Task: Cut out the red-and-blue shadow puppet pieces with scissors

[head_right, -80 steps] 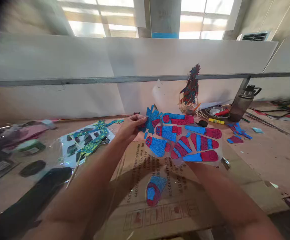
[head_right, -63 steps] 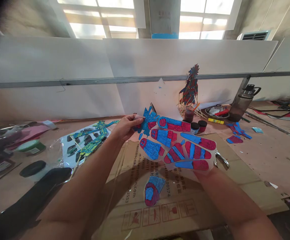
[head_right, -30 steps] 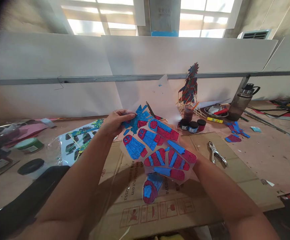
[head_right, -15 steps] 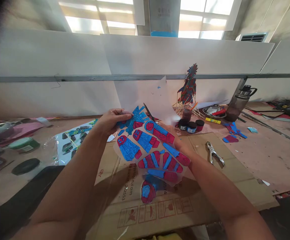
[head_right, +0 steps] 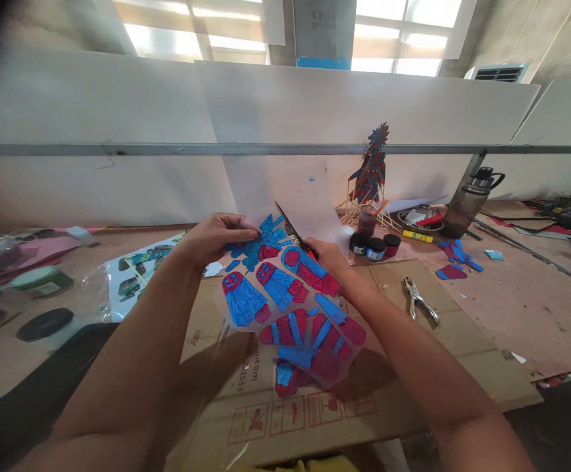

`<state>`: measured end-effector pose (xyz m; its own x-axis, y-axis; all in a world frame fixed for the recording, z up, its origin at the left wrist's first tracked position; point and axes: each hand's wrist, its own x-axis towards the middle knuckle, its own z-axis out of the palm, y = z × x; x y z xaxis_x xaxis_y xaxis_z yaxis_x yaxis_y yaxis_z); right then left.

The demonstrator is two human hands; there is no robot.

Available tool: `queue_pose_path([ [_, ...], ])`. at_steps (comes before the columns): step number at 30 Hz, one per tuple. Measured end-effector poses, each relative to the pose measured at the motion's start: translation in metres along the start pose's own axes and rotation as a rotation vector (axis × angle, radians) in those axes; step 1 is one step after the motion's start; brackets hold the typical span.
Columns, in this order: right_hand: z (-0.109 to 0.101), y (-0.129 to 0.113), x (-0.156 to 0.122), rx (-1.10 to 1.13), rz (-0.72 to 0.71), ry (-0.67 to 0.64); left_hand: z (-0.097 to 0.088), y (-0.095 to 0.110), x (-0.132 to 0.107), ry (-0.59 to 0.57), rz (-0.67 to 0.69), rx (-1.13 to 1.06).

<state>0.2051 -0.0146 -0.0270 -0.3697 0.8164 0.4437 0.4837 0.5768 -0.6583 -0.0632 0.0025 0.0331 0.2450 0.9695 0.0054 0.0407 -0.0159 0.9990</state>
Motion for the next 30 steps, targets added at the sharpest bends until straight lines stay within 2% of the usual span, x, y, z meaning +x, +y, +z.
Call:
queue_pose_path([
  [4,0.001,0.003,0.001,0.071,0.011,0.003,-0.001,0.001,-0.001,-0.018,-0.025,0.001],
  [9,0.002,0.007,0.004,0.047,0.011,0.013,-0.004,0.001,-0.001,-0.035,0.014,0.059],
  [17,-0.001,-0.008,-0.001,0.015,-0.012,-0.017,-0.005,0.003,-0.003,-0.034,-0.009,0.104],
  [24,0.001,-0.009,-0.001,0.136,-0.009,-0.071,-0.003,0.006,-0.006,-0.040,-0.005,0.089],
  [30,0.002,-0.014,-0.005,0.203,0.052,-0.081,-0.003,0.006,-0.007,-0.053,-0.009,0.073],
])
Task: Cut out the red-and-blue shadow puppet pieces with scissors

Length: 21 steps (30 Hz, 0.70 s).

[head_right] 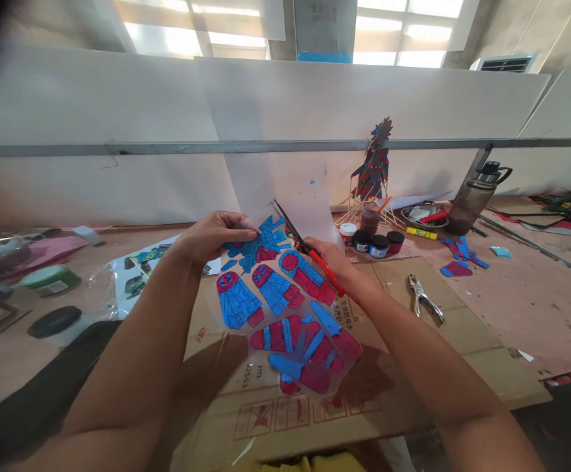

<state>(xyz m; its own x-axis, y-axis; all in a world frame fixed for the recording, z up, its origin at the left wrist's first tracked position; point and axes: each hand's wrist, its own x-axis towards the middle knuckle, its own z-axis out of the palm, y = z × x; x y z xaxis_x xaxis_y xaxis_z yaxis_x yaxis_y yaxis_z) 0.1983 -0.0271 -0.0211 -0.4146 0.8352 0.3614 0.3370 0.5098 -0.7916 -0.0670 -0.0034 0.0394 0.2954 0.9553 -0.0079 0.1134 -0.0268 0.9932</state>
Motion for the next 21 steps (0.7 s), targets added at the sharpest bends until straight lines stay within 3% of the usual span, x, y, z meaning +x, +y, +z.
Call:
queue_pose_path([
  [6,-0.0017,-0.0080,-0.0034,-0.011,0.039,0.004,0.0011,-0.0009,0.0005,0.005,0.026,0.004],
  [21,-0.0040,-0.0015,-0.0036,-0.156,-0.081,0.039,-0.0024,-0.0015,0.0002,-0.041,0.035,0.078],
])
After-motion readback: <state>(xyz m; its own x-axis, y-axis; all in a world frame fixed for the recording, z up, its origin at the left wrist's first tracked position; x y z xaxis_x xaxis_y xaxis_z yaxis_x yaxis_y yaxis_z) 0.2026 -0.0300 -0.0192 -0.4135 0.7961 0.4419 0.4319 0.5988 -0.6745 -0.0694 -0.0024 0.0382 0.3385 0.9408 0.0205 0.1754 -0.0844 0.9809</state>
